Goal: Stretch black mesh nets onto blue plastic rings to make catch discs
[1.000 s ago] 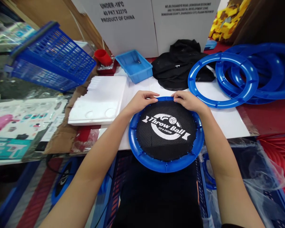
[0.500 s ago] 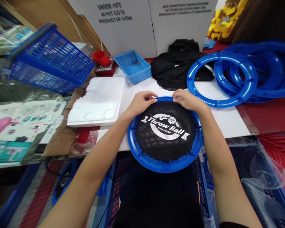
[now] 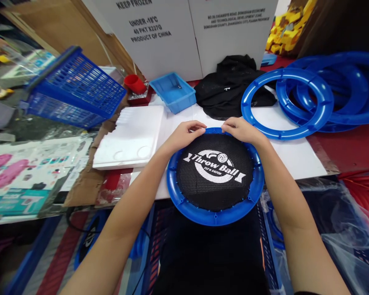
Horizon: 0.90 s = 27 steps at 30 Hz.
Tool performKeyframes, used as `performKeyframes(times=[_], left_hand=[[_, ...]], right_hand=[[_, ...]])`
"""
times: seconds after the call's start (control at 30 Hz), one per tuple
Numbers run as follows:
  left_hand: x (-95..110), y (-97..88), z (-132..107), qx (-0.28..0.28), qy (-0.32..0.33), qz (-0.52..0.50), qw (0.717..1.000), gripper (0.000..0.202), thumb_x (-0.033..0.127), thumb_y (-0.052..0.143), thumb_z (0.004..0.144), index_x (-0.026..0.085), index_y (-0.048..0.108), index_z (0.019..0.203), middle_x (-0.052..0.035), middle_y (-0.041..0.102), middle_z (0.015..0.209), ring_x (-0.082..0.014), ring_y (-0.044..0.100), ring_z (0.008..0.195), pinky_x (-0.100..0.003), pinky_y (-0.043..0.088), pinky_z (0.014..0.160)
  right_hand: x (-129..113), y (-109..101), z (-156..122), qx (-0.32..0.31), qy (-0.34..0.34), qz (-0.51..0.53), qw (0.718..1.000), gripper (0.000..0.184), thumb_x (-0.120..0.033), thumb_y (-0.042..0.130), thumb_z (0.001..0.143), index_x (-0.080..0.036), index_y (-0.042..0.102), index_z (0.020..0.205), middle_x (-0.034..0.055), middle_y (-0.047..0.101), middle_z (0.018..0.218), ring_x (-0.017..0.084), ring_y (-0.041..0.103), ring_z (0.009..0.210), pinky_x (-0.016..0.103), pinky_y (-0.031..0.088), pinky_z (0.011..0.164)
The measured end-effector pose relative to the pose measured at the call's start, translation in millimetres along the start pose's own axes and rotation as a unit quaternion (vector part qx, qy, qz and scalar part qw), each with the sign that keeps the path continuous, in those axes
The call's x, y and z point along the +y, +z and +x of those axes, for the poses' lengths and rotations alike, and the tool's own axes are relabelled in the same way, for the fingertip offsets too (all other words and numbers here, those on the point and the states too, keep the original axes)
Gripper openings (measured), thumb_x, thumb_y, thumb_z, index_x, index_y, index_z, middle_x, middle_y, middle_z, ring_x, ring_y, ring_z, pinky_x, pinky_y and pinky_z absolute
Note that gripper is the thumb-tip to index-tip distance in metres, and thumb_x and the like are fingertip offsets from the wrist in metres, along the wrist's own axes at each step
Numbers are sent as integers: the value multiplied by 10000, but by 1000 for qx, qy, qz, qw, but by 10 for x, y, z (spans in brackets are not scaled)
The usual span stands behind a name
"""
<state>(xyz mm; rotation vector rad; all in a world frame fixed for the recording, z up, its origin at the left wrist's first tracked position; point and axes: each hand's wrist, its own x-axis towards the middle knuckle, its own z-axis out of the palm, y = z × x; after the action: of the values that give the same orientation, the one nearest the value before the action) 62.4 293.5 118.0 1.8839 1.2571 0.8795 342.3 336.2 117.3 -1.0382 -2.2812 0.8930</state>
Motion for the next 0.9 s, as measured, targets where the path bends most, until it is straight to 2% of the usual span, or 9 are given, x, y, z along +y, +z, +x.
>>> performKeyframes(times=[0.07,0.17,0.23,0.33,0.5,0.7,0.77,0.9], left_hand=[[56,37,-2,-14,59,60,996,174,303,747,952,198,813,1074,-80,803,1099,-227,726,1015,-396,546,974],[115,108,1,-32,127,163,978,139,241,747,948,212,819,1062,-78,789,1108,-256,709,1063,-433,530,1021],[128,134,6,-30,139,198,970,135,219,707,971,214,821,1043,-80,782,1088,-263,699,1056,-437,529,1004],[118,131,14,-16,136,181,974,141,203,681,981,208,821,994,-76,780,1043,-248,702,1008,-412,535,969],[66,110,55,13,76,48,996,132,246,701,968,201,825,961,-54,826,1027,-229,737,990,-383,549,963],[-22,98,162,-16,-27,-40,999,145,229,721,911,166,846,951,-86,840,1030,-240,743,997,-396,549,993],[-42,104,181,-14,-51,-61,997,144,224,736,884,156,842,955,-91,834,1003,-234,739,963,-388,555,961],[-53,140,180,25,-69,-53,996,182,209,774,823,157,819,992,-57,793,862,-196,705,811,-346,540,832]], right_hand=[[-33,28,17,-13,-22,1,1000,363,-522,603,1013,-231,808,943,91,772,1145,301,708,1088,476,534,1038],[-80,82,31,-18,-59,-22,998,311,-512,689,953,-225,793,896,103,755,1221,318,701,1130,488,517,1063],[-104,115,32,-11,-69,-32,997,262,-465,695,944,-221,772,889,108,753,1215,314,704,1103,486,519,1036],[-125,144,30,1,-72,-31,997,216,-419,673,951,-218,741,908,105,764,1162,311,705,1069,476,513,1005],[-113,161,43,17,-26,0,1000,207,-421,648,961,-231,728,956,78,785,1151,304,700,1061,452,520,984],[-53,217,102,36,8,9,999,207,-399,624,966,-227,739,976,79,793,1122,290,703,1027,446,552,946],[-41,238,126,43,16,6,999,201,-382,626,962,-222,746,977,77,795,1078,283,706,1003,433,564,914],[-35,246,162,52,30,-18,998,194,-362,650,936,-208,767,957,77,798,1009,277,708,962,426,569,904]])
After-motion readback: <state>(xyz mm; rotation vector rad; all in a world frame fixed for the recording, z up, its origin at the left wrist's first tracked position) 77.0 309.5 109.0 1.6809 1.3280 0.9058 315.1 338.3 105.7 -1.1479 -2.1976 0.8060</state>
